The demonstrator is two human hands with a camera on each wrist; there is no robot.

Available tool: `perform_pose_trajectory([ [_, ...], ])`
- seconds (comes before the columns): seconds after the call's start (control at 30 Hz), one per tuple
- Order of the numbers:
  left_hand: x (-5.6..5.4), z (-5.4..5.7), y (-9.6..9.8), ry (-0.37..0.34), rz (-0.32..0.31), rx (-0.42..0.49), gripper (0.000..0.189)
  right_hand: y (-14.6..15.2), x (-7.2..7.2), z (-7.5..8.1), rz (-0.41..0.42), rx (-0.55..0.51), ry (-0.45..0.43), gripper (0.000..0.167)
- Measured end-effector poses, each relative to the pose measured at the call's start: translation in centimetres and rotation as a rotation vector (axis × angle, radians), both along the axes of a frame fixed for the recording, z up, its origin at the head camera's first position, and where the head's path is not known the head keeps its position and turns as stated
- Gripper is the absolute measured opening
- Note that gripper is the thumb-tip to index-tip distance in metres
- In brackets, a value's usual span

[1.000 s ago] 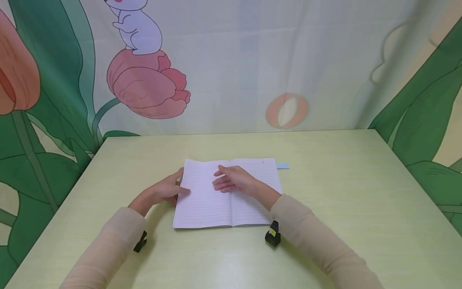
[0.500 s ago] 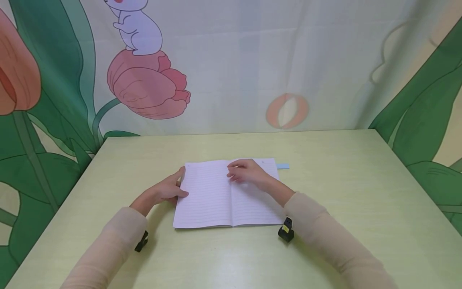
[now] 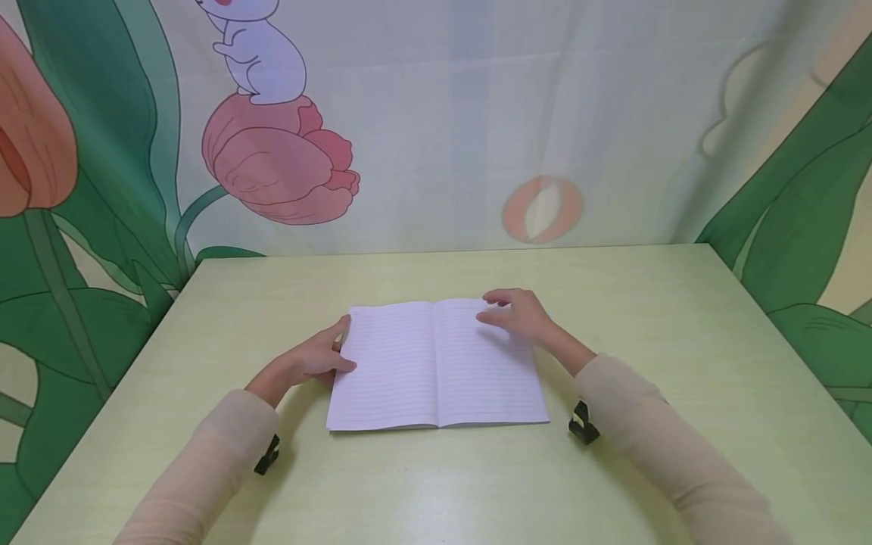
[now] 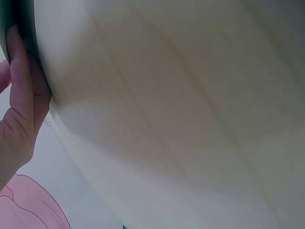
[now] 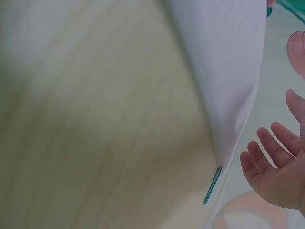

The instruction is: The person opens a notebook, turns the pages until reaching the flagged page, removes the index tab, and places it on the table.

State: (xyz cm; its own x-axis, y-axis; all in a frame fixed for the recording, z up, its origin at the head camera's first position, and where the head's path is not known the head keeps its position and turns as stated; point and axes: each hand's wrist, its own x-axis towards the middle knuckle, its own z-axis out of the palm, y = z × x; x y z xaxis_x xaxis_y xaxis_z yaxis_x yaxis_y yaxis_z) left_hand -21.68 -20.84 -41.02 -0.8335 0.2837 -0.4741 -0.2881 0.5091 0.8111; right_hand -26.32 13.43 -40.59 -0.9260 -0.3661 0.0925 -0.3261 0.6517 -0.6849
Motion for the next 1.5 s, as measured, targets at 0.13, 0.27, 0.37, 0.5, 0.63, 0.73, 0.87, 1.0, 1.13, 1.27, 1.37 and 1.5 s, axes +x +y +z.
perform_pose_trajectory([
  [0.13,0.0,0.0,0.0,0.002,-0.002,-0.001,0.087,1.6,-0.7,-0.3,0.021,0.154,0.094,0.052],
  [0.27,0.0,0.1,0.0,0.003,-0.004,-0.003,0.088,2.6,-1.1,-0.5,0.014,0.334,0.093,0.059],
  [0.37,0.0,0.1,0.0,0.004,-0.005,-0.002,0.088,3.2,-1.2,-0.5,0.007,0.449,0.036,0.063],
  [0.5,0.0,0.0,0.0,0.007,-0.007,-0.007,0.088,3.7,-1.4,-0.8,0.041,0.545,0.005,0.064],
  [0.63,-0.1,0.0,0.1,0.007,-0.006,-0.016,0.088,3.8,-1.4,-0.9,0.064,0.585,0.002,0.064],
  [0.73,-0.1,0.1,0.1,0.005,-0.005,-0.022,0.087,3.7,-1.2,-0.7,0.071,0.594,0.007,0.063],
  [0.87,0.0,0.1,0.2,0.001,-0.001,-0.026,0.087,3.5,-1.0,-0.7,0.077,0.598,0.011,0.061],
  [1.0,0.0,0.1,0.2,0.003,0.002,-0.017,0.087,3.4,-1.0,-0.8,0.079,0.606,0.022,0.059],
  [1.13,0.0,0.1,0.2,0.005,-0.002,-0.009,0.088,3.4,-1.0,-1.0,0.075,0.614,0.031,0.058],
  [1.27,0.0,0.1,0.2,0.006,-0.006,-0.011,0.088,3.4,-0.9,-1.1,0.07,0.61,0.037,0.057],
  [1.37,0.0,0.1,0.2,0.005,-0.003,-0.013,0.087,3.3,-0.8,-1.1,0.07,0.584,0.05,0.054],
  [1.5,0.1,0.1,0.2,0.007,-0.005,-0.015,0.087,3.2,-0.7,-1.2,0.073,0.464,0.073,0.048],
])
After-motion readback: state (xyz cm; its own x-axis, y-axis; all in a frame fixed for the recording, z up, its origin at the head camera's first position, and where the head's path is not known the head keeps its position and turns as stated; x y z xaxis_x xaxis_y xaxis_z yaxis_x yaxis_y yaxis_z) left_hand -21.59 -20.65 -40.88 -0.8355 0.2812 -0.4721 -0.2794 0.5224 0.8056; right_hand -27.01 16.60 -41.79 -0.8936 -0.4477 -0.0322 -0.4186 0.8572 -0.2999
